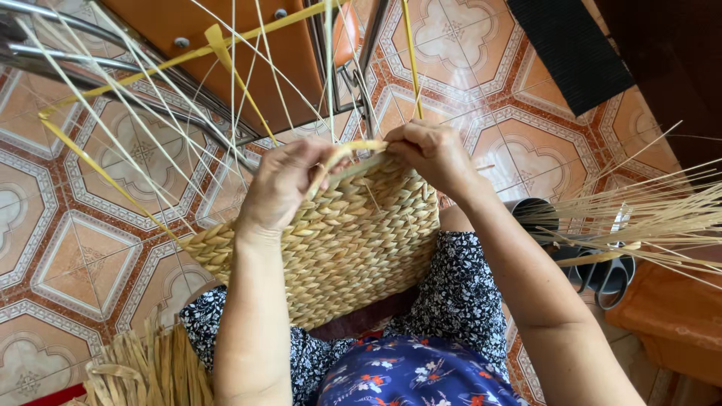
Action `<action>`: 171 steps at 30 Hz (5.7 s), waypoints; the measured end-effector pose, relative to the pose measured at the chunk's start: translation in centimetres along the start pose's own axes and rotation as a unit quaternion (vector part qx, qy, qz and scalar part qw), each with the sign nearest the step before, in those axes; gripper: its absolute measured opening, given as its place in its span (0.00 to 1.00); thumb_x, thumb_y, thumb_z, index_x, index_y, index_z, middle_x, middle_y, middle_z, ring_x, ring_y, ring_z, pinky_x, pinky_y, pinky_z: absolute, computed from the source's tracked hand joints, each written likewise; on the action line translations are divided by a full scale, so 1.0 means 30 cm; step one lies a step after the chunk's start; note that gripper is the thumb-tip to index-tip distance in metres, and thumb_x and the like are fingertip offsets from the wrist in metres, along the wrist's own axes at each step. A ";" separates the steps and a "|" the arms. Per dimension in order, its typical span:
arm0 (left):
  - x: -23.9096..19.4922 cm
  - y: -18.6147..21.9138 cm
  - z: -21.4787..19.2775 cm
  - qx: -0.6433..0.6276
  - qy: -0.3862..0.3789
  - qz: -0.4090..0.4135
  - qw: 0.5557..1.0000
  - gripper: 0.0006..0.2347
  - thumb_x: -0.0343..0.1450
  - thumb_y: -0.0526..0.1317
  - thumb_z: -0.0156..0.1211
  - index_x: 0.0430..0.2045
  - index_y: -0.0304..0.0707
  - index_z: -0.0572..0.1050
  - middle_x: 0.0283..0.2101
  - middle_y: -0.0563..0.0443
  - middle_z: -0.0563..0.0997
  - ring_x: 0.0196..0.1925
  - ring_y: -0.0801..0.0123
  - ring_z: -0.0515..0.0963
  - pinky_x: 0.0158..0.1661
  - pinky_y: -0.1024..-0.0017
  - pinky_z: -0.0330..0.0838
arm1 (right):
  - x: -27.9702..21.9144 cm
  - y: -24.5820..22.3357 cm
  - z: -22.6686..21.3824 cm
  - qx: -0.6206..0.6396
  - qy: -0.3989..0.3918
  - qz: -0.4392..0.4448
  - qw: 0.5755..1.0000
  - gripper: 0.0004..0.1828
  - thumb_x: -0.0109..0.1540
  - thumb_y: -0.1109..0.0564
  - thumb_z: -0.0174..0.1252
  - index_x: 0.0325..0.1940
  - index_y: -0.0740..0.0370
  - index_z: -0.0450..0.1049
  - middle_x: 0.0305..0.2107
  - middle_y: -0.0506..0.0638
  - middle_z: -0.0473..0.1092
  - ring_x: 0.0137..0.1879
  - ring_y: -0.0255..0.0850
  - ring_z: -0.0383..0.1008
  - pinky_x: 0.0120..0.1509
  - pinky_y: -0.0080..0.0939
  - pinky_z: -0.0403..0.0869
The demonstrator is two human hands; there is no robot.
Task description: The person weaves a basket by hand using dried palm leaves. They sit on the floor and interlace the leaves through a metal frame structure, tightening the weave and occasionally adjusting the basket's position.
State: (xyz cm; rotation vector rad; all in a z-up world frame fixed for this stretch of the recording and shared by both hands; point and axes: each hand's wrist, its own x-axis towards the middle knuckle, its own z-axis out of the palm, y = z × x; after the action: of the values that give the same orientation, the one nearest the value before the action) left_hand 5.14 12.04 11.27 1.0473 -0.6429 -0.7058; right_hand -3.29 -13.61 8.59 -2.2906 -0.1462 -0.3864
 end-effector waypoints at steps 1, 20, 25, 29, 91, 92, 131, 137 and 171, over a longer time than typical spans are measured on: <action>0.002 -0.023 -0.004 0.024 0.028 -0.017 0.999 0.15 0.83 0.46 0.47 0.43 0.38 0.83 0.34 0.53 0.83 0.31 0.77 0.79 0.32 0.79 0.74 | 0.002 0.003 0.013 -0.011 0.006 -0.006 1.000 0.04 0.63 0.63 0.63 0.43 0.64 0.77 0.33 0.52 0.78 0.37 0.42 0.81 0.41 0.40 0.79; 0.052 -0.292 0.182 0.586 0.209 0.155 0.768 0.10 0.76 0.41 0.60 0.45 0.33 0.77 0.29 0.47 0.84 0.18 0.71 0.78 0.16 0.80 0.70 | 0.006 -0.016 0.035 -0.046 -0.039 0.087 0.994 0.06 0.65 0.60 0.59 0.45 0.61 0.77 0.31 0.55 0.79 0.35 0.46 0.82 0.39 0.44 0.78; 0.004 -0.246 0.144 0.565 0.264 -0.029 0.782 0.08 0.77 0.42 0.59 0.33 0.38 0.78 0.20 0.51 0.82 0.16 0.70 0.78 0.17 0.75 0.67 | -0.020 -0.013 0.032 0.001 -0.044 0.067 0.997 0.09 0.67 0.60 0.56 0.51 0.60 0.77 0.36 0.54 0.79 0.42 0.43 0.81 0.46 0.42 0.78; -0.031 -0.236 0.139 0.440 0.269 -0.019 0.856 0.06 0.75 0.38 0.56 0.41 0.38 0.77 0.22 0.52 0.82 0.18 0.73 0.81 0.18 0.78 0.73 | -0.094 0.049 0.020 0.272 0.062 0.100 0.955 0.15 0.68 0.60 0.53 0.59 0.63 0.73 0.47 0.51 0.77 0.47 0.36 0.79 0.52 0.37 0.78; -0.789 -0.275 -0.225 -0.035 0.472 -0.076 0.877 0.20 0.79 0.50 0.37 0.57 0.37 0.69 0.53 0.47 0.79 0.55 0.66 0.78 0.58 0.65 0.72 | -0.216 0.380 0.068 0.549 0.001 0.262 0.794 0.20 0.73 0.50 0.48 0.55 0.71 0.74 0.46 0.55 0.77 0.52 0.43 0.77 0.60 0.44 0.74; -0.791 -0.282 -0.251 -0.061 0.464 -0.080 0.880 0.20 0.79 0.51 0.38 0.56 0.36 0.69 0.52 0.46 0.79 0.54 0.65 0.78 0.57 0.65 0.72 | -0.192 0.375 0.063 0.540 -0.007 0.264 0.799 0.21 0.73 0.50 0.49 0.57 0.72 0.73 0.46 0.56 0.76 0.52 0.44 0.77 0.60 0.44 0.73; -0.126 -0.316 -0.835 0.209 0.389 0.027 0.897 0.20 0.77 0.61 0.45 0.53 0.50 0.72 0.51 0.60 0.79 0.56 0.71 0.77 0.59 0.56 0.71 | 0.335 0.494 0.261 0.551 0.051 0.172 0.815 0.27 0.68 0.34 0.51 0.58 0.56 0.69 0.54 0.48 0.68 0.67 0.41 0.67 0.67 0.58 0.72; -0.135 -0.301 -0.814 0.217 0.382 0.020 0.898 0.23 0.76 0.62 0.42 0.54 0.49 0.71 0.50 0.56 0.77 0.57 0.67 0.76 0.60 0.52 0.70 | 0.317 0.425 0.240 0.537 0.049 0.177 0.824 0.25 0.69 0.34 0.51 0.55 0.56 0.69 0.50 0.47 0.68 0.62 0.38 0.68 0.63 0.55 0.73; -0.276 0.017 -0.540 0.196 0.324 0.079 0.922 0.63 0.52 0.84 0.52 0.74 0.39 0.37 0.77 0.25 0.45 0.78 0.40 0.54 0.73 0.46 0.51 | 0.266 0.424 0.251 0.543 0.043 0.142 0.827 0.26 0.69 0.33 0.51 0.58 0.55 0.68 0.52 0.49 0.69 0.61 0.42 0.70 0.62 0.56 0.74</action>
State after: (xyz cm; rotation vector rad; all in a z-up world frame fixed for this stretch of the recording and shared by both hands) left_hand 12.46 27.36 4.71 1.4856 -0.2817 -0.0564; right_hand 8.86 -16.88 -2.56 -1.1278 0.0319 -0.1644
